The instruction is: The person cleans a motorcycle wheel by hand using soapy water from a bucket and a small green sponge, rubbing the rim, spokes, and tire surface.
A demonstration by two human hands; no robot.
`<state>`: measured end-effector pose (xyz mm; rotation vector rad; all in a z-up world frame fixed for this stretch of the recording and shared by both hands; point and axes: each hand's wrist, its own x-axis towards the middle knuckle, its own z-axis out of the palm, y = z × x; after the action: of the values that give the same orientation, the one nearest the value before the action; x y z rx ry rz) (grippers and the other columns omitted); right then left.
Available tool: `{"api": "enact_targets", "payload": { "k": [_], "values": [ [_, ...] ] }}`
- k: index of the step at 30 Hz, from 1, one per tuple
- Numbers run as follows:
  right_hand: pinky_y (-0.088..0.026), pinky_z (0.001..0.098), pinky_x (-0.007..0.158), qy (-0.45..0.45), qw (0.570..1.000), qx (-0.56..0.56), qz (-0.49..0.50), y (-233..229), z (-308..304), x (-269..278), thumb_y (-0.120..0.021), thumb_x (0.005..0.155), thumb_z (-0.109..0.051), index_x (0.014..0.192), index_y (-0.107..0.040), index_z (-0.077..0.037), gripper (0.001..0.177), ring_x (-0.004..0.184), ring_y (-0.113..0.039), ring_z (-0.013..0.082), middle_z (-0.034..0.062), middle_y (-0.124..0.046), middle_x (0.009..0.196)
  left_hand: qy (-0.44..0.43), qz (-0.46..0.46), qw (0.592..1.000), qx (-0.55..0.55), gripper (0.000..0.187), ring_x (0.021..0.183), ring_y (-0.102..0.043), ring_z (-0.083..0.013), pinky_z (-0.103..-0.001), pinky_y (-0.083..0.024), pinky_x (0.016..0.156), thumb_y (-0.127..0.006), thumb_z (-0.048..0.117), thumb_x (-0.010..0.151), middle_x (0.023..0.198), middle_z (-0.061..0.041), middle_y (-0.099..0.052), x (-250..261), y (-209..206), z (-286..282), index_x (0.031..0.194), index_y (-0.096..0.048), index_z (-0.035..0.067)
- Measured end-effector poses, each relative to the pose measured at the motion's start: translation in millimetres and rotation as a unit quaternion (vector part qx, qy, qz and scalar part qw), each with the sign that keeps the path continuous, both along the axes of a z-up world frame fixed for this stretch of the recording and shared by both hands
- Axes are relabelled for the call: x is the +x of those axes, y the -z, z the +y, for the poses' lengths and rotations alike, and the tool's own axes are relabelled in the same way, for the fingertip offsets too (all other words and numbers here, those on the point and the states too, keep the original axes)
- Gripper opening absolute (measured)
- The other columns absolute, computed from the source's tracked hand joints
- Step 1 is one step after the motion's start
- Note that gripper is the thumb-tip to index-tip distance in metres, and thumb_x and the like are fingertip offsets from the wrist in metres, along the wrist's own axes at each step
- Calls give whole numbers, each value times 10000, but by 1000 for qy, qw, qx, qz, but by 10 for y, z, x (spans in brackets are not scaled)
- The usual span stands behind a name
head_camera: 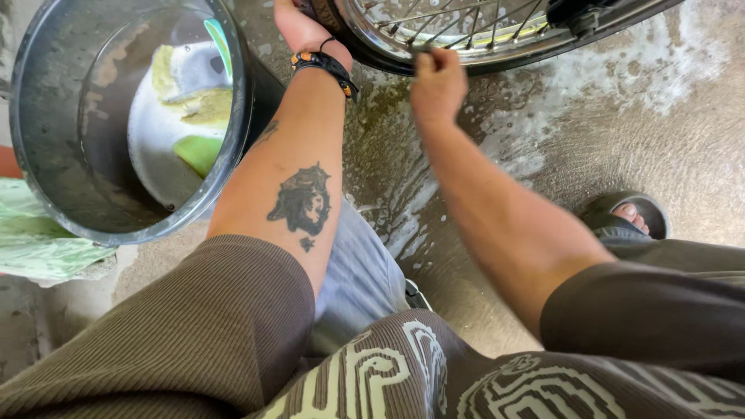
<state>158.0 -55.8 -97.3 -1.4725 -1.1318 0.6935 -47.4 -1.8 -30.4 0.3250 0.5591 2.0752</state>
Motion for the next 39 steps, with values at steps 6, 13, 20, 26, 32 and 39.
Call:
{"api": "enact_targets", "payload": {
  "k": [6,13,20,26,32,39],
  "values": [
    [-566,357,790,-10,996,54,-73,-175,-59,512,-747,940,-94,983,-686,-65,80,853,-672,198,93,-712,971,6,-21,999,-39,300,706,-538,-250,-445,-432,712,-590,325,931,779,-27,-612,-12,98,84,795,-590,58],
    [-563,369,835,-11,997,71,4,37,-51,182,-779,892,-71,1020,-655,-60,179,879,-693,259,125,-722,955,19,-50,993,-109,322,746,-544,-258,-453,-436,749,-565,360,949,819,-33,-612,373,713,-158,844,-588,56],
    [-563,350,814,-79,993,72,-54,146,82,1018,-780,869,-9,1032,-615,-50,236,863,-693,218,93,-725,940,56,-59,992,-99,350,786,-549,-266,-460,-440,786,-540,394,967,859,-39,-613,607,539,-36,893,-586,55],
    [-573,344,807,-53,989,109,-84,-93,4,1170,-778,865,11,1014,-631,-65,223,840,-673,214,99,-690,938,44,-62,994,-84,378,821,-554,-273,-467,-444,818,-518,423,982,893,-44,-613,323,508,11,935,-584,54],
    [-547,383,816,-95,979,169,55,-596,-19,-446,-740,916,-28,1066,-593,-42,210,866,-663,270,108,-653,948,37,-25,996,-72,409,856,-558,-280,-474,-447,849,-497,453,998,927,-49,-614,-237,608,60,977,-582,53],
    [-541,380,841,-120,960,162,-193,-268,83,1231,-720,952,22,1056,-567,-49,199,940,-640,322,162,-600,1049,65,-46,996,-28,448,896,-564,-288,-481,-451,886,-472,487,1016,967,-54,-614,171,765,387,1026,-579,52]
  ]
}}
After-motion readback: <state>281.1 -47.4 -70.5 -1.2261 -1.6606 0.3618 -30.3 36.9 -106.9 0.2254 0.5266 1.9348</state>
